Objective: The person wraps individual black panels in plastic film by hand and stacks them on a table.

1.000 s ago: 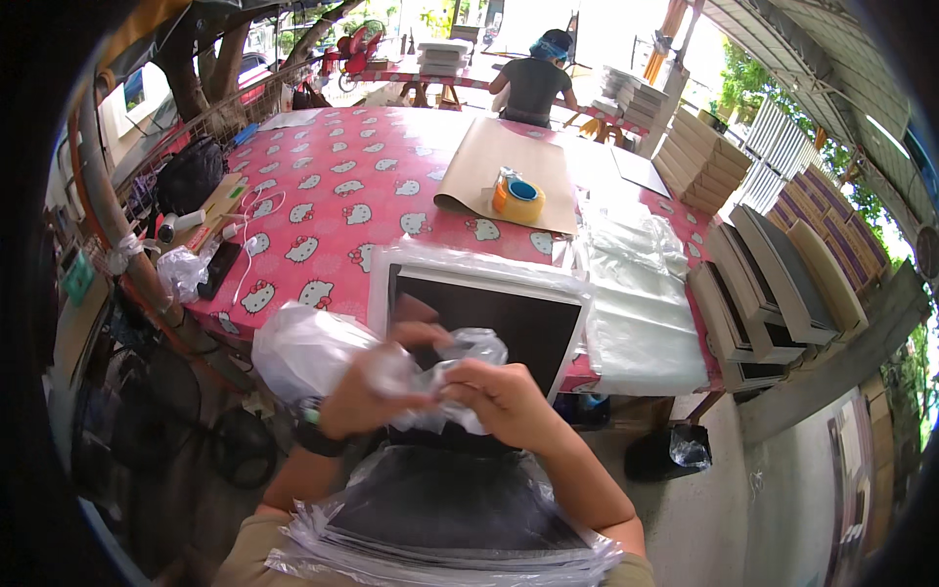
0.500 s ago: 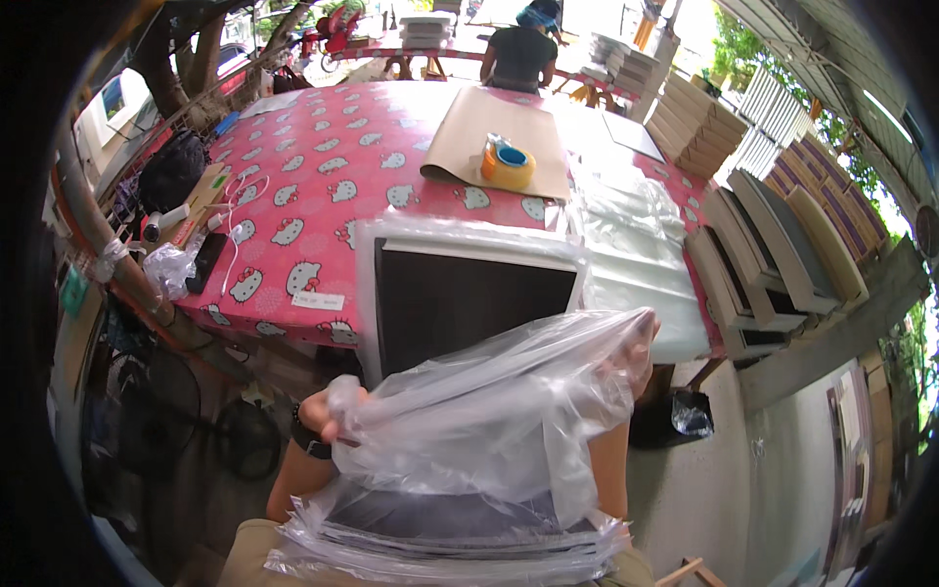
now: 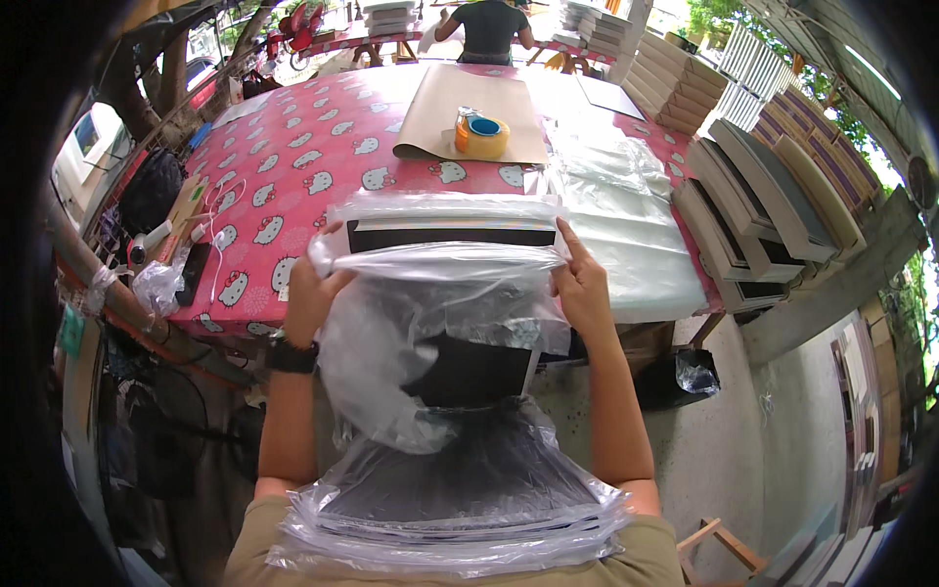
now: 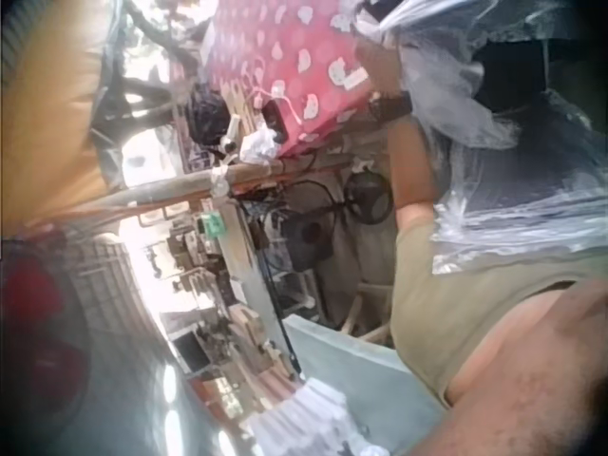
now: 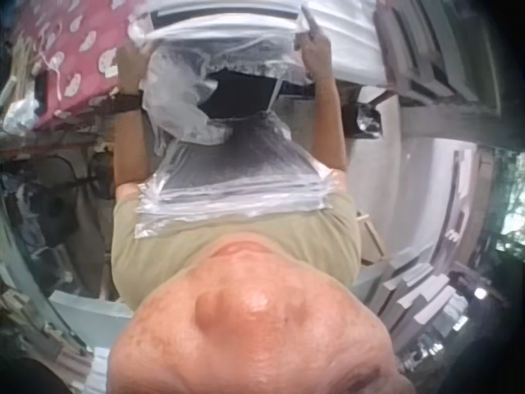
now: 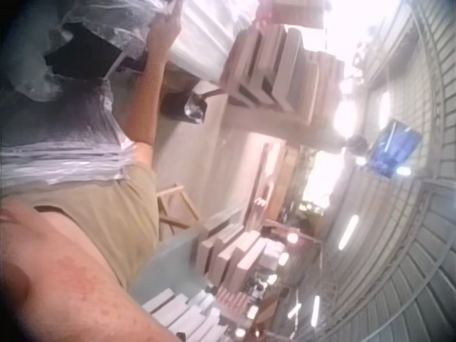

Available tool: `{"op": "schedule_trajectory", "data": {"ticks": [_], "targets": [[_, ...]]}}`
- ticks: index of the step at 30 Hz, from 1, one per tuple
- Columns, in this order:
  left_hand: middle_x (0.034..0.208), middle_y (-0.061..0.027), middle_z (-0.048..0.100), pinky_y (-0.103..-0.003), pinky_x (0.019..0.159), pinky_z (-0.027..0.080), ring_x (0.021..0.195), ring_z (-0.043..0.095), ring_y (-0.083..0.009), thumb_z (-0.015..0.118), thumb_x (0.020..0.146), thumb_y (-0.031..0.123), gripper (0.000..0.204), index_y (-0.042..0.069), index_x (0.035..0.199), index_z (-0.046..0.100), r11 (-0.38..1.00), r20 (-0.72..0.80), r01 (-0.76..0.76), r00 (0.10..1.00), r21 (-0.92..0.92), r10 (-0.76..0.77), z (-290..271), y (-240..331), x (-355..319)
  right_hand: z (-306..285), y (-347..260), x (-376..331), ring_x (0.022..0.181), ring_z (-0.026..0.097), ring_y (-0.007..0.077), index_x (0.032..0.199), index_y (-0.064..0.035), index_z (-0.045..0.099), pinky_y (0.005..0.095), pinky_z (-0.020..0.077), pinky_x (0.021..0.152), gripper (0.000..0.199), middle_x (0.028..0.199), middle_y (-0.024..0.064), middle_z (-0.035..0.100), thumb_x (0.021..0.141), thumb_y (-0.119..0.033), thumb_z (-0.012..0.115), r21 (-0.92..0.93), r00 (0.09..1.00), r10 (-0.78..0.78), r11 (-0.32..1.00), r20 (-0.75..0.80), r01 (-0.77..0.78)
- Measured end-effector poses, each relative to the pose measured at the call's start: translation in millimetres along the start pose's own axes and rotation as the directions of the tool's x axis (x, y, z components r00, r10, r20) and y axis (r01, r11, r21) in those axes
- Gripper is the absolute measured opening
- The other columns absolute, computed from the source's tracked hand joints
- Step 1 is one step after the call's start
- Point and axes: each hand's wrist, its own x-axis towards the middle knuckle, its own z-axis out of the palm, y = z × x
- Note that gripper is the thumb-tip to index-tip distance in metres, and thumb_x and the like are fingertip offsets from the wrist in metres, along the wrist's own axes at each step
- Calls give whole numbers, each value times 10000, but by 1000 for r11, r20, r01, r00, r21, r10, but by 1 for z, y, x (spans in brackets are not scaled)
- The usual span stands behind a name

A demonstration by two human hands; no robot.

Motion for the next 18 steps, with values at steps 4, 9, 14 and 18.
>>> {"op": "schedule_trajectory", "data": {"ticks": [4,9,14,18], "targets": [[682,-122,522,-354,579,411,596,511,-280,654,632,53,605,184,1196,477,922,-94,-219,961,319,261,17,1,6,-5,13,-5,503,443,45,1282,-144,389,187,360,469,495,557,32,511,798,-88,475,-302,996,-13,952,90,39],[641,-97,495,-336,528,396,575,511,-261,640,613,44,407,105,1013,595,910,-184,-249,929,331,321,0,30,-22,-13,1,-20,514,393,35,736,-6,586,181,323,496,72,586,-12,524,738,-76,604,35,972,-159,985,-171,168],[646,-28,547,-264,484,386,507,516,-126,624,699,87,102,8,762,617,993,47,-29,999,115,24,-24,54,-17,-39,-10,-18,490,489,45,704,-26,550,165,386,445,51,619,5,557,709,-40,598,576,906,302,700,298,-423],[794,-22,594,-222,495,409,543,517,-55,577,761,110,129,-2,822,599,610,611,667,711,-428,-349,-35,15,-7,-37,15,-28,644,598,117,885,-9,548,233,511,566,145,797,61,600,750,-53,577,638,812,353,503,465,-583]]}}
